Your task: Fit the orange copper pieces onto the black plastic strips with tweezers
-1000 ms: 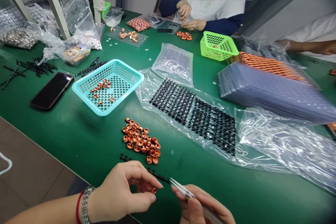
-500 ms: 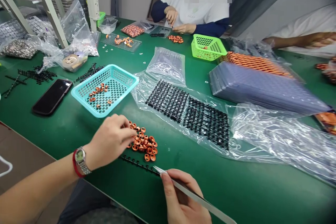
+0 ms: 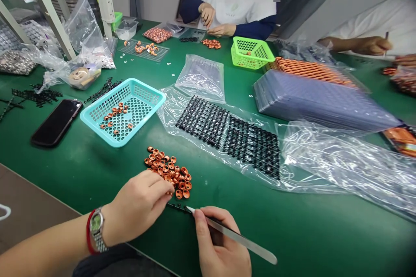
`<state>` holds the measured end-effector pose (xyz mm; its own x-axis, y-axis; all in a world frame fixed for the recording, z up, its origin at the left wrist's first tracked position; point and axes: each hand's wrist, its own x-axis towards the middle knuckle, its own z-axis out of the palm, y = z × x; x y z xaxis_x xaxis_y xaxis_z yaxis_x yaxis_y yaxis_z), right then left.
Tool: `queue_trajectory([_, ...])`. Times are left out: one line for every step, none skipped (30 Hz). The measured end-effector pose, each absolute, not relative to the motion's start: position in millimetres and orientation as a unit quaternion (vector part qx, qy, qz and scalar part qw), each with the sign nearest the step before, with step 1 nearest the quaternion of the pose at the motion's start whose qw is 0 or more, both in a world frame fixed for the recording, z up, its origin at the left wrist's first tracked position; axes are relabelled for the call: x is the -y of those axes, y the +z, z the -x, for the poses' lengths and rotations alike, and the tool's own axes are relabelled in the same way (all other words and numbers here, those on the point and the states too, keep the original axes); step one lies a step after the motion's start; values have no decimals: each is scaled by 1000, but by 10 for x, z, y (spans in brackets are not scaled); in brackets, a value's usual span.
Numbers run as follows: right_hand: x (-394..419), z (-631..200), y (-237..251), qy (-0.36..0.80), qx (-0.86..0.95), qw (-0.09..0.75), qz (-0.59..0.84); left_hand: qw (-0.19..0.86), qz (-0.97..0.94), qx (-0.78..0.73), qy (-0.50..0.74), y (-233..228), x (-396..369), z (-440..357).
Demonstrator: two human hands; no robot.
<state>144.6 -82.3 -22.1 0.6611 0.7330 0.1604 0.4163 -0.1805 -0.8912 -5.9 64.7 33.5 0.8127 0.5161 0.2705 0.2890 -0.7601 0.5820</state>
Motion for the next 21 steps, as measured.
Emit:
queue_trajectory([824,-1448,-218,159,379,517,751,301,-901,-230,213,325,-588,69])
queue_trajectory([827,-1453,-214,165,375,520,750,334,-889,-238,204,313,-538,77])
queue_trajectory([830,-1462,-209,174,372,523,747,362,-879,-246,191,299,-499,81])
queue_trajectory([833,-1473,-203,186,368,524,745,384,-871,-253,175,285,-475,83])
queue_trajectory([837,-1487,-196,198,364,525,744,399,-865,-259,160,273,-464,83])
queue_trajectory([841,-1501,-190,211,358,524,744,410,-860,-265,148,265,-466,80])
queue_trajectory([845,-1514,-184,223,352,522,744,420,-855,-272,139,260,-476,76])
queue_trajectory([850,-1525,-181,234,347,522,744,431,-848,-279,133,261,-492,71])
queue_trajectory([856,-1534,-179,243,342,521,743,442,-840,-286,129,265,-509,65])
queue_trajectory([863,-1539,-179,249,338,523,742,453,-833,-292,125,274,-526,59])
queue_trajectory([870,-1540,-180,256,335,526,739,462,-826,-299,122,285,-540,52])
queue_trajectory([876,-1540,-183,264,331,528,736,469,-820,-304,120,297,-550,46])
queue_trajectory([882,-1538,-186,270,327,531,734,476,-815,-309,117,308,-557,41])
queue_trajectory([886,-1535,-189,277,321,534,731,483,-809,-314,113,317,-561,37])
queue_trajectory([889,-1533,-191,283,316,538,729,492,-802,-320,111,323,-564,35])
queue_trajectory([891,-1531,-194,288,309,542,727,501,-793,-326,113,325,-567,34])
queue_trajectory([891,-1530,-196,292,303,545,725,509,-785,-331,121,322,-570,37])
queue_trajectory([891,-1529,-197,295,295,550,723,515,-779,-333,131,317,-573,41])
queue_trajectory([891,-1528,-199,296,285,559,720,519,-774,-333,145,311,-577,47])
queue_trajectory([890,-1526,-200,294,274,571,716,522,-770,-330,158,305,-579,55])
queue_trajectory([888,-1524,-199,290,262,588,709,527,-766,-327,167,301,-579,64])
